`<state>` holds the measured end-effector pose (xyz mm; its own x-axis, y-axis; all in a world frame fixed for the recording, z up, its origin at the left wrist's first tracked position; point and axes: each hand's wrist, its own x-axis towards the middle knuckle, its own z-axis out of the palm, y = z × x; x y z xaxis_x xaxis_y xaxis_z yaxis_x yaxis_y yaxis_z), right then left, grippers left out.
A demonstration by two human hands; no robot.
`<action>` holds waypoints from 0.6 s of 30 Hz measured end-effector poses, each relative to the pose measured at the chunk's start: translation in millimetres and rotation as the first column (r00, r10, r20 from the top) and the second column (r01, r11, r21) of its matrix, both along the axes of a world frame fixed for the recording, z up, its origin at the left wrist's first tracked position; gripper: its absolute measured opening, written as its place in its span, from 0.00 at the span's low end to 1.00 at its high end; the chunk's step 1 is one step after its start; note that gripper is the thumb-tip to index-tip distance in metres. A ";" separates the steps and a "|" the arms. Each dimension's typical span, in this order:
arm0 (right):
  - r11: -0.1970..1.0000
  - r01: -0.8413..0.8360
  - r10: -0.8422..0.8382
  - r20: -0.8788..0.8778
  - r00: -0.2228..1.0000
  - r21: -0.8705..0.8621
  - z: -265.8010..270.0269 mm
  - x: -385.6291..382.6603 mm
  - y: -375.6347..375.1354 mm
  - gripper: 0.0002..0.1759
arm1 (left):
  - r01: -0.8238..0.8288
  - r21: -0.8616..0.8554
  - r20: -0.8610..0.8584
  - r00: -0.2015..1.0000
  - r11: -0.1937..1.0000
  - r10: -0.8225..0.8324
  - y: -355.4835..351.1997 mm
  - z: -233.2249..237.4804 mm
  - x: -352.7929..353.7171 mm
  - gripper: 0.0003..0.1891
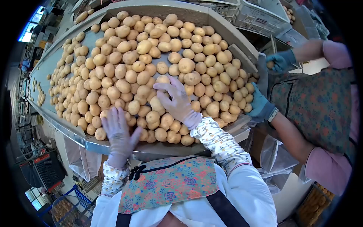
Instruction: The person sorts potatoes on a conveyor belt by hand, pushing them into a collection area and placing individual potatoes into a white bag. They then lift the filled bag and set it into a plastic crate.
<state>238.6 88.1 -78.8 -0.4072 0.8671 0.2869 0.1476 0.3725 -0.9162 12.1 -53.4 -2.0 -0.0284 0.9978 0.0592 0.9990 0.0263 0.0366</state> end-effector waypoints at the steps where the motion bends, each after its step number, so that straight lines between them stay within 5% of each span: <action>1: 0.991 -0.057 0.043 -0.113 0.993 -0.122 4.4 2.9 4.3 0.23 | 0.028 -0.001 0.089 0.996 1.000 -0.028 -6.7 -13.8 8.5 0.51; 4: 0.913 -0.139 -0.034 -0.411 0.911 -0.383 15.3 -3.1 -4.6 0.33 | 0.300 -0.063 0.284 0.920 0.952 -0.271 -4.5 11.9 32.9 0.46; 7: 0.859 -0.270 -0.026 -0.563 0.826 -0.436 57.1 8.2 -18.6 0.48 | 0.217 0.100 0.561 0.793 0.971 -0.236 5.4 10.4 33.3 0.44; 10: 0.883 -0.251 0.038 -0.472 0.881 -0.398 70.4 11.3 -33.4 0.54 | 0.071 -0.035 0.954 0.298 0.997 0.012 28.4 27.0 52.4 0.42; 13: 0.967 -0.142 0.069 -0.320 0.945 -0.211 75.2 5.5 -47.6 0.49 | 0.094 -0.191 0.981 -0.002 0.977 0.192 46.8 38.1 73.1 0.39; 15: 0.998 -0.054 0.048 -0.159 0.986 -0.035 76.0 11.8 -51.2 0.45 | 0.079 -0.170 0.985 0.003 0.982 0.170 49.8 25.0 70.9 0.35; 18: 0.995 -0.074 0.064 -0.140 0.988 -0.073 80.5 17.5 -54.1 0.44 | 0.085 -0.129 0.987 -0.086 0.988 0.136 48.8 24.6 76.1 0.30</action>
